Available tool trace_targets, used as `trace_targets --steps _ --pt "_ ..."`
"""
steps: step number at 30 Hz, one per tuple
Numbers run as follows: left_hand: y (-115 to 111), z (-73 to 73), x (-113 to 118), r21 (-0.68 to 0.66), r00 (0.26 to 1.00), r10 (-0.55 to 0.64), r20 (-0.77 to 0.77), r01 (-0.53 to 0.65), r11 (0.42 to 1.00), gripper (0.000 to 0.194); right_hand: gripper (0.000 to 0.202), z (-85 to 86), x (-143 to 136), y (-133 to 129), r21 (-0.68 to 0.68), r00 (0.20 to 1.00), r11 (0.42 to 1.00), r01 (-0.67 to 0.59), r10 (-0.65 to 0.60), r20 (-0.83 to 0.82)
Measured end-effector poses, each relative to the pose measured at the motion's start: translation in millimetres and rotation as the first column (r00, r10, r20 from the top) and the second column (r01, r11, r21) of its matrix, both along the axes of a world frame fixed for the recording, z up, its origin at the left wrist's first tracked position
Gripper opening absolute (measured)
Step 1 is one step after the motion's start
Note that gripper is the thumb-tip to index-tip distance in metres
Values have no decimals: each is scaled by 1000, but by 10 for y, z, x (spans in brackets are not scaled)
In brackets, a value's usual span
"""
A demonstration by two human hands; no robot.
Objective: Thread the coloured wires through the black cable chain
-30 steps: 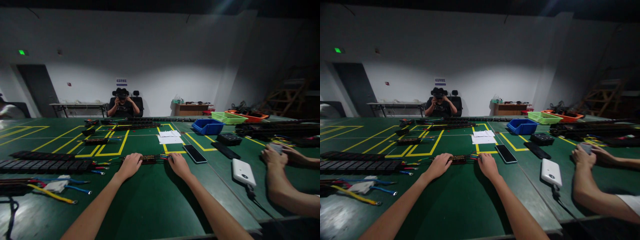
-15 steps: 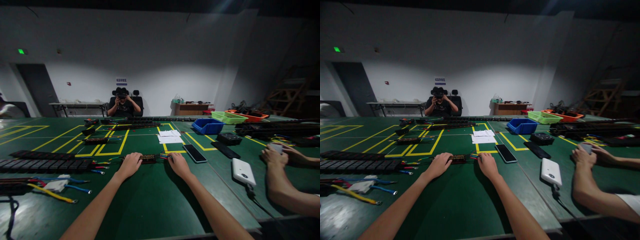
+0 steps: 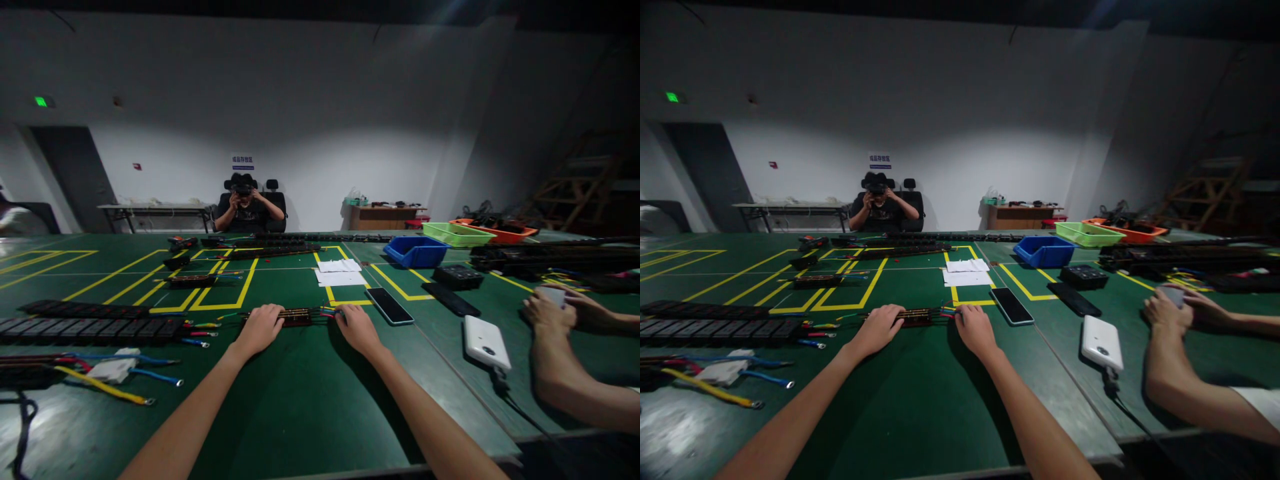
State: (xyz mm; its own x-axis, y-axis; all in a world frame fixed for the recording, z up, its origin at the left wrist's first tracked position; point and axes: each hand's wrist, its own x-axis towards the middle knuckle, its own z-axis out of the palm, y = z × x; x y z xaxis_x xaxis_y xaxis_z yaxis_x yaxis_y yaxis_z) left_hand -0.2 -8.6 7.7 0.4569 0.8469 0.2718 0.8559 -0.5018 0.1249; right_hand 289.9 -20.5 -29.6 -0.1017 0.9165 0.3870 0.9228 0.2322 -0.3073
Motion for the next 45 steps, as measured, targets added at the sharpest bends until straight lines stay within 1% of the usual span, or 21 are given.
trace_targets --steps 13,19,24,27,29,31,37,39,45 --pt "15 -21 -10 -24 1000 -3 16 4 1000 36 26 22 0 -5 1 1000 1000 13 -13 7" --pt "22 -38 -22 -24 999 -10 31 11 1000 36 27 42 -5 -15 -35 1000 999 18 -18 -1" --pt "34 -53 -32 -33 1000 -9 25 10 999 37 34 35 -2 6 14 998 999 44 -43 -45" --pt "47 -66 -37 -20 999 -13 32 14 1000 36 38 12 4 22 -26 998 998 59 -59 -24" --pt "52 -74 -39 -7 999 -18 37 18 1000 36 38 0 7 22 -75 999 996 45 -44 12" --pt "51 -75 -36 -1 999 -20 37 20 1000 35 38 -4 8 17 -90 999 995 32 -30 26" --pt "31 -49 -23 -25 1000 -13 25 13 1000 36 34 31 -3 7 31 996 997 75 -73 -56" --pt "29 -43 -24 -35 1000 -10 24 11 999 37 34 41 -4 8 50 995 995 83 -80 -59" --pt "27 -39 -27 -34 1000 -10 29 11 999 37 37 30 -18 3 -65 999 997 53 -52 8"
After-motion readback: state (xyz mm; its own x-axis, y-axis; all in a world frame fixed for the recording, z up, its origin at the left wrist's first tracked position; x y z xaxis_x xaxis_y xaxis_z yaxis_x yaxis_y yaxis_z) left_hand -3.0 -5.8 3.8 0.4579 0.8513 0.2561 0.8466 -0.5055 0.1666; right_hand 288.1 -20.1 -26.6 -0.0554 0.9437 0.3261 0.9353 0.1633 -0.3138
